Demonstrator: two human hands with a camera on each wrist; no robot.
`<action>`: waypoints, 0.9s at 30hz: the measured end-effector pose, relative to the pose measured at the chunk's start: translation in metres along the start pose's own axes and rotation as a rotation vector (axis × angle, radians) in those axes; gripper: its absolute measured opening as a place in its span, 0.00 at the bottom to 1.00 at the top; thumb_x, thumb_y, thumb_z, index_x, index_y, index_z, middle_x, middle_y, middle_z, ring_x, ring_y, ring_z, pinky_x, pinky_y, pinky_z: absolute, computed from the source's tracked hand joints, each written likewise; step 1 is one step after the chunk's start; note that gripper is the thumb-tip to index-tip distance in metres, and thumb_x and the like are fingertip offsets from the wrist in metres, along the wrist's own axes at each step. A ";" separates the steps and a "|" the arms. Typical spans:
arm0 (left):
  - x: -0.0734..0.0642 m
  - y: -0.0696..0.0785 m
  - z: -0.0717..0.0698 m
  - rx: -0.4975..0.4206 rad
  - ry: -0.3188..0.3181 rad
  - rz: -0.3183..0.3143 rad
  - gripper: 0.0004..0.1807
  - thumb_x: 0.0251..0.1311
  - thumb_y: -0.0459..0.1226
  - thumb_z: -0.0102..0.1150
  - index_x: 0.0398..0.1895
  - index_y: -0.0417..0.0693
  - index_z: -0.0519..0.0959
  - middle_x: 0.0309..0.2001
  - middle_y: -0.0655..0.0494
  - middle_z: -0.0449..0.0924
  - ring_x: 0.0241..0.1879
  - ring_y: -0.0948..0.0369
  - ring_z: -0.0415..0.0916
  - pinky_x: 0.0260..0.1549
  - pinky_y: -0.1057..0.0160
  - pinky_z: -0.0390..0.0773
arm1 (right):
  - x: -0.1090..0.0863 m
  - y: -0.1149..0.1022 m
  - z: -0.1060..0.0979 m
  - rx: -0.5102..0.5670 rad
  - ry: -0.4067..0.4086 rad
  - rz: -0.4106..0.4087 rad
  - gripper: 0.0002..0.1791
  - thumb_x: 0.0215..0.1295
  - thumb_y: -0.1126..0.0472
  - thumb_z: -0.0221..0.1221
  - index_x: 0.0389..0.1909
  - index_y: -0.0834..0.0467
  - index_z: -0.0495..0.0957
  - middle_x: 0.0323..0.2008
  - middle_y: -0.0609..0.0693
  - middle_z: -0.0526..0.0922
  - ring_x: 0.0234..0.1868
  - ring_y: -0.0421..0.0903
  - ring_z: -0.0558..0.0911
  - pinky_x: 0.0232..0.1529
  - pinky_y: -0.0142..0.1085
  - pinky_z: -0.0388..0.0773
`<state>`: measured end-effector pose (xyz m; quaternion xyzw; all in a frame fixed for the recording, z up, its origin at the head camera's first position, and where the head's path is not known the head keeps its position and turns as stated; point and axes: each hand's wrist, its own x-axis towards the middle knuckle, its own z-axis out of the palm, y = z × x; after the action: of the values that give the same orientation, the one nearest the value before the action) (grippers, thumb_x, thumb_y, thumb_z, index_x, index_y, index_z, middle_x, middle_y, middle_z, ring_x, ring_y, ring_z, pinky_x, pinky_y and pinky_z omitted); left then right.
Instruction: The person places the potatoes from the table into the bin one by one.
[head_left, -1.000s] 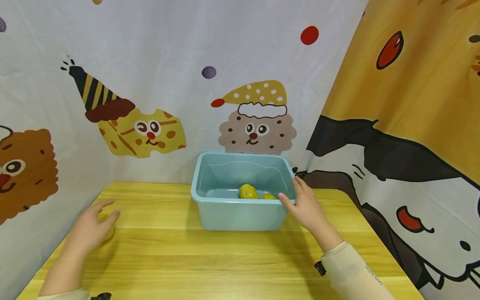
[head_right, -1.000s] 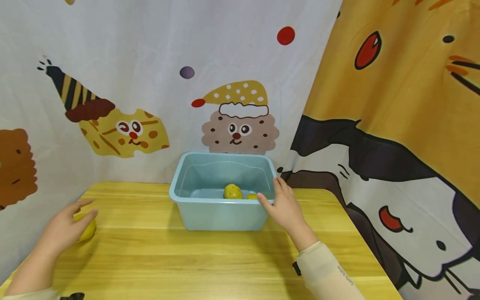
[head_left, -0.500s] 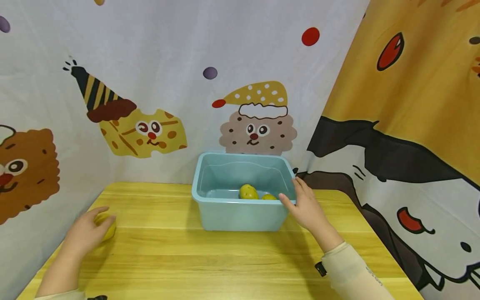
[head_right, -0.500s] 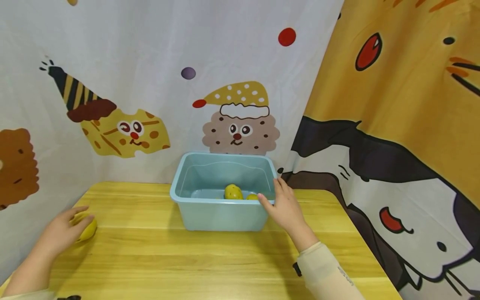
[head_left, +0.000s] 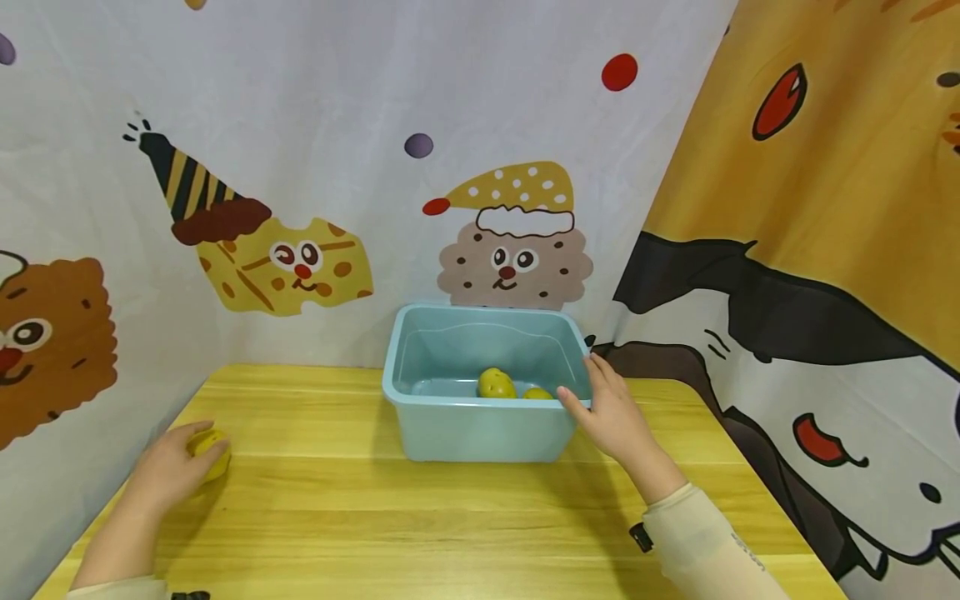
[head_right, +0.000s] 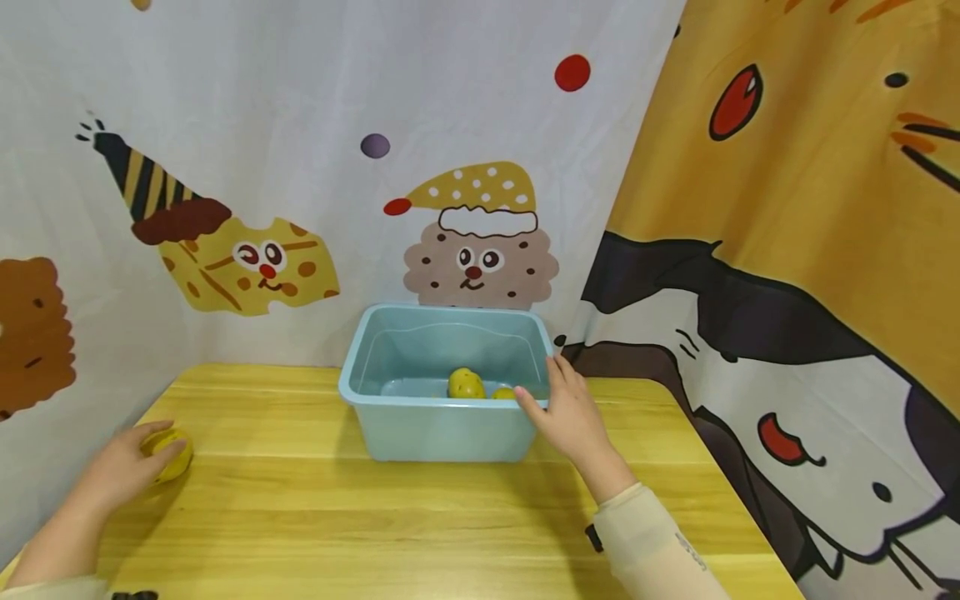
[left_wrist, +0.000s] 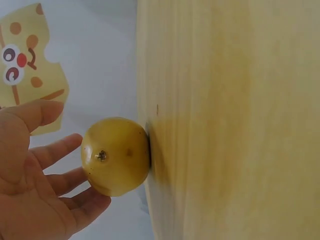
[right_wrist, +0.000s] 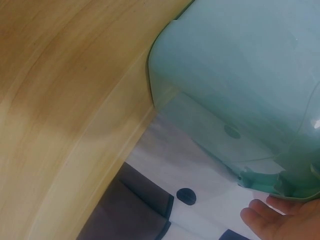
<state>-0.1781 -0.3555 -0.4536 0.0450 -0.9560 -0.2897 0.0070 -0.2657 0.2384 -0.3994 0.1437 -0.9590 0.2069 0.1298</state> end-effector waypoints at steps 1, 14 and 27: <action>0.000 -0.001 0.001 0.002 0.001 0.002 0.42 0.76 0.55 0.42 0.68 0.20 0.60 0.64 0.18 0.59 0.58 0.23 0.60 0.48 0.29 0.68 | 0.000 0.000 0.000 -0.001 0.002 -0.001 0.47 0.74 0.36 0.49 0.76 0.69 0.53 0.76 0.67 0.52 0.73 0.69 0.56 0.66 0.68 0.58; 0.004 -0.009 0.004 0.049 -0.029 0.014 0.40 0.74 0.50 0.49 0.66 0.16 0.59 0.63 0.15 0.58 0.58 0.22 0.60 0.50 0.29 0.69 | -0.001 -0.001 -0.001 0.000 -0.004 0.000 0.49 0.73 0.33 0.47 0.76 0.69 0.52 0.76 0.66 0.52 0.73 0.69 0.56 0.67 0.67 0.57; 0.009 -0.011 0.005 0.038 -0.060 -0.010 0.45 0.68 0.49 0.58 0.67 0.15 0.55 0.62 0.13 0.56 0.59 0.20 0.56 0.52 0.27 0.65 | -0.001 -0.001 0.000 0.010 -0.001 -0.003 0.49 0.73 0.33 0.47 0.76 0.70 0.52 0.76 0.66 0.51 0.74 0.69 0.55 0.66 0.67 0.58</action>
<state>-0.1859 -0.3630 -0.4640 0.0414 -0.9609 -0.2727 -0.0239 -0.2648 0.2379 -0.3989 0.1457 -0.9578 0.2114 0.1291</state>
